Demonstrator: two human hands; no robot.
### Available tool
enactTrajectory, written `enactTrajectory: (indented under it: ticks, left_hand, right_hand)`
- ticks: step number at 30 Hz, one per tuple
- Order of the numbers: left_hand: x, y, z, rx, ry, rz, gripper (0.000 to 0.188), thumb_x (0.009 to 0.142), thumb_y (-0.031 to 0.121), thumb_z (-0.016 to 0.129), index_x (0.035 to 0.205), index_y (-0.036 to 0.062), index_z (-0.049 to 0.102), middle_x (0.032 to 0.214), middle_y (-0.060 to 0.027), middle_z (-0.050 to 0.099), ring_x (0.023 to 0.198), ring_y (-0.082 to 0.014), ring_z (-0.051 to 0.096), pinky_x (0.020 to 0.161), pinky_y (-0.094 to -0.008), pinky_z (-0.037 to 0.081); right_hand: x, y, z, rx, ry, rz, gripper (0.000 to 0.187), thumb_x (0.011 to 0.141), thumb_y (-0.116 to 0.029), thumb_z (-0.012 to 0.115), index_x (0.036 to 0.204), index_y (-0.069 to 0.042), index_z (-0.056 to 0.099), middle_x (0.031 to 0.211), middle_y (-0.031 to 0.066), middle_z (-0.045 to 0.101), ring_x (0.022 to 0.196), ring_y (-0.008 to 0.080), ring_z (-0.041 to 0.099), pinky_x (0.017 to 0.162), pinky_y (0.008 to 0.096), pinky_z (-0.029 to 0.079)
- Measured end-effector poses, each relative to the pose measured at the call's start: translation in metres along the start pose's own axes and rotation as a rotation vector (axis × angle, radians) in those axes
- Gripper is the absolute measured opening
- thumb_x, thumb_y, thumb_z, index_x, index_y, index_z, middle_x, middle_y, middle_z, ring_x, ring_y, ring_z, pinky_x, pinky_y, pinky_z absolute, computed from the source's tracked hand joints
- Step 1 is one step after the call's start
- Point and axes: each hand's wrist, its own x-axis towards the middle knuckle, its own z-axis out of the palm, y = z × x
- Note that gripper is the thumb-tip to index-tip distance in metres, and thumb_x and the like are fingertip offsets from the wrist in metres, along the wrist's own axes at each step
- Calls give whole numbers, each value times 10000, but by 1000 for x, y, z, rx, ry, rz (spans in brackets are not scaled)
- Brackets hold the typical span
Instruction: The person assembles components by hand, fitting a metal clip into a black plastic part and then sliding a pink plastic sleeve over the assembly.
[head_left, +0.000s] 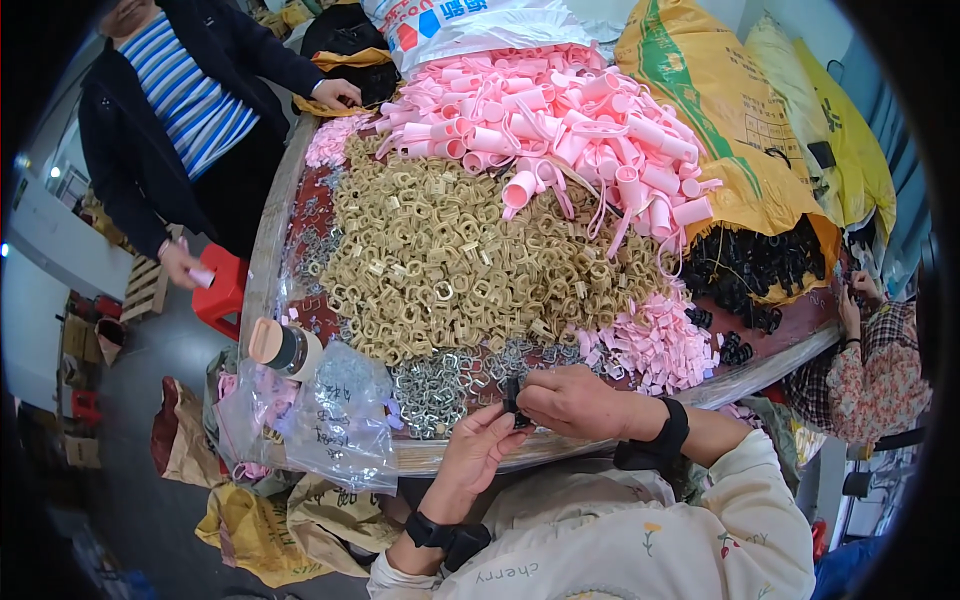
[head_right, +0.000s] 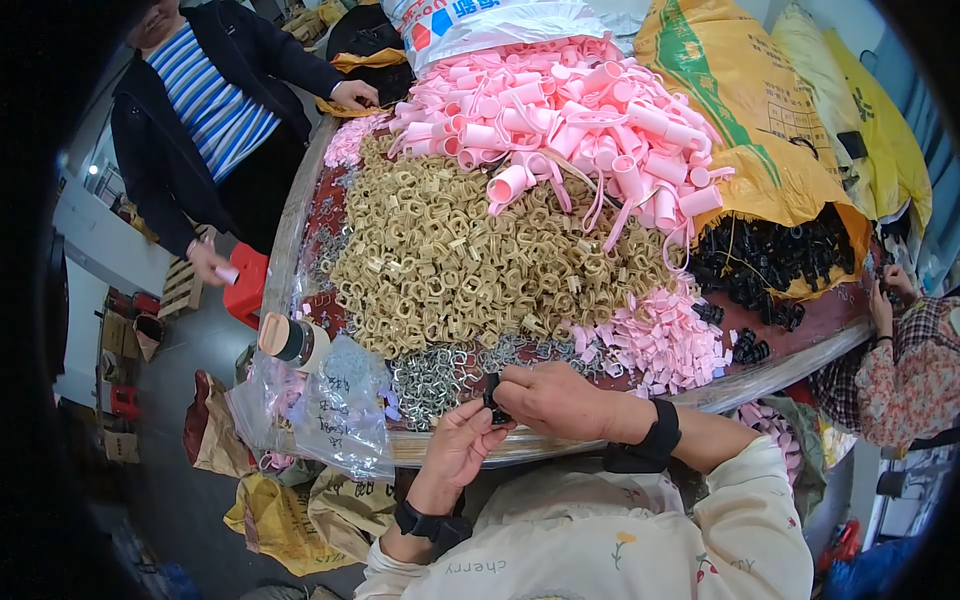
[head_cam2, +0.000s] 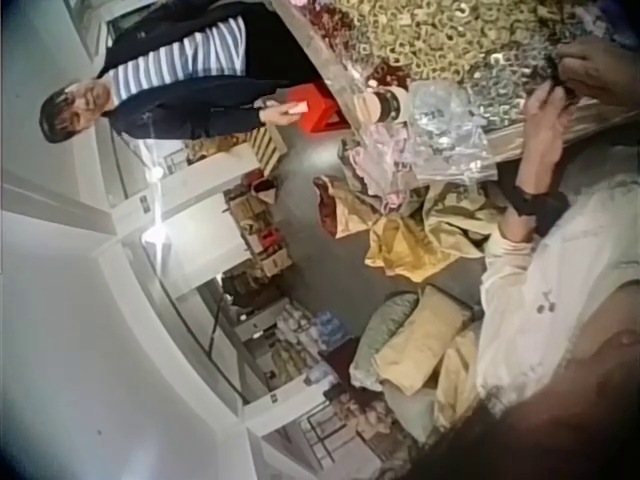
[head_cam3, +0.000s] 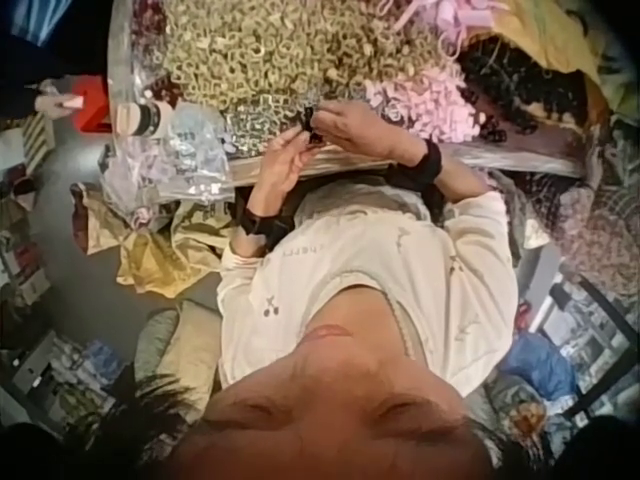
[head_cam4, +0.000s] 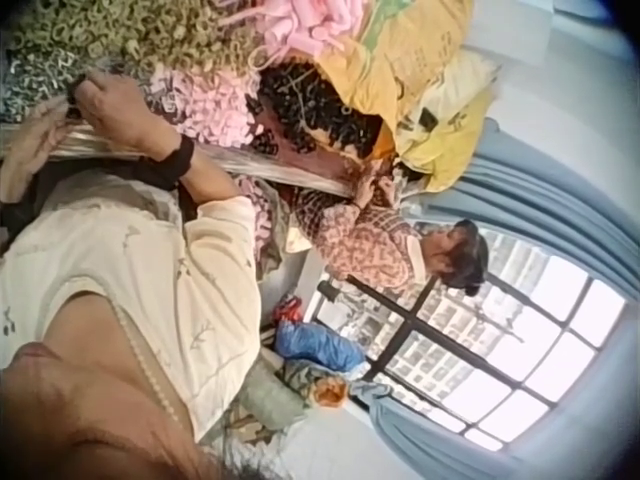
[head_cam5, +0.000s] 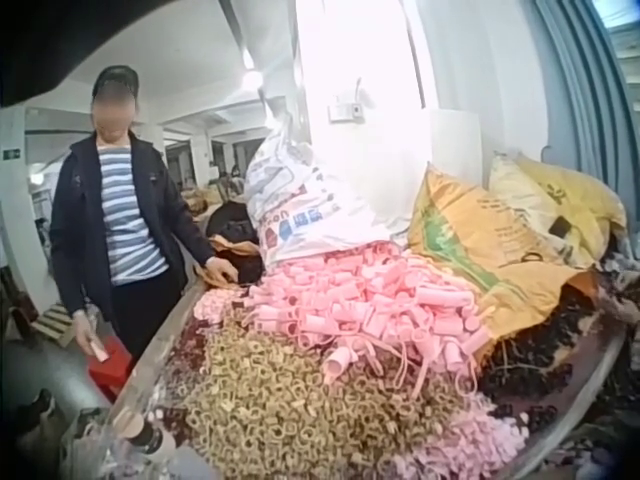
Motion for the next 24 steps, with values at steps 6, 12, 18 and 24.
enactTrajectory:
  ticks: [6, 12, 18, 24]
  left_hand:
    - [-1, 5, -1, -20, 43, 9, 239, 799, 49, 506, 1010, -62, 488, 920, -148, 571, 814, -225, 587, 701, -252, 507]
    - [1, 7, -6, -76, 24, 12, 259, 788, 57, 528, 1013, -65, 486, 917, -153, 571, 803, -213, 588, 695, -243, 508]
    - [-3, 3, -11, -112, -6, 41, 275, 788, 77, 536, 1019, -63, 483, 915, -148, 573, 801, -210, 588, 698, -246, 508]
    - [-3, -2, -10, -103, 5, 35, 276, 796, 88, 528, 1024, -60, 483, 905, -136, 578, 790, -221, 592, 698, -269, 508]
  right_hand:
    - [5, 14, 2, 252, 132, 155, 146, 714, -70, 550, 847, -56, 489, 704, 82, 447, 609, 246, 497, 518, 343, 400]
    - [21, 60, 2, -506, -135, 302, 258, 718, -124, 560, 951, -60, 471, 817, 117, 487, 706, 289, 526, 557, 354, 419]
    - [10, 36, -6, -96, 142, 199, 195, 705, -89, 562, 892, -59, 516, 779, 94, 480, 664, 259, 504, 558, 342, 409]
    - [3, 3, -6, 120, 68, -158, 179, 709, -118, 545, 879, -63, 541, 785, 77, 463, 700, 242, 498, 587, 328, 405]
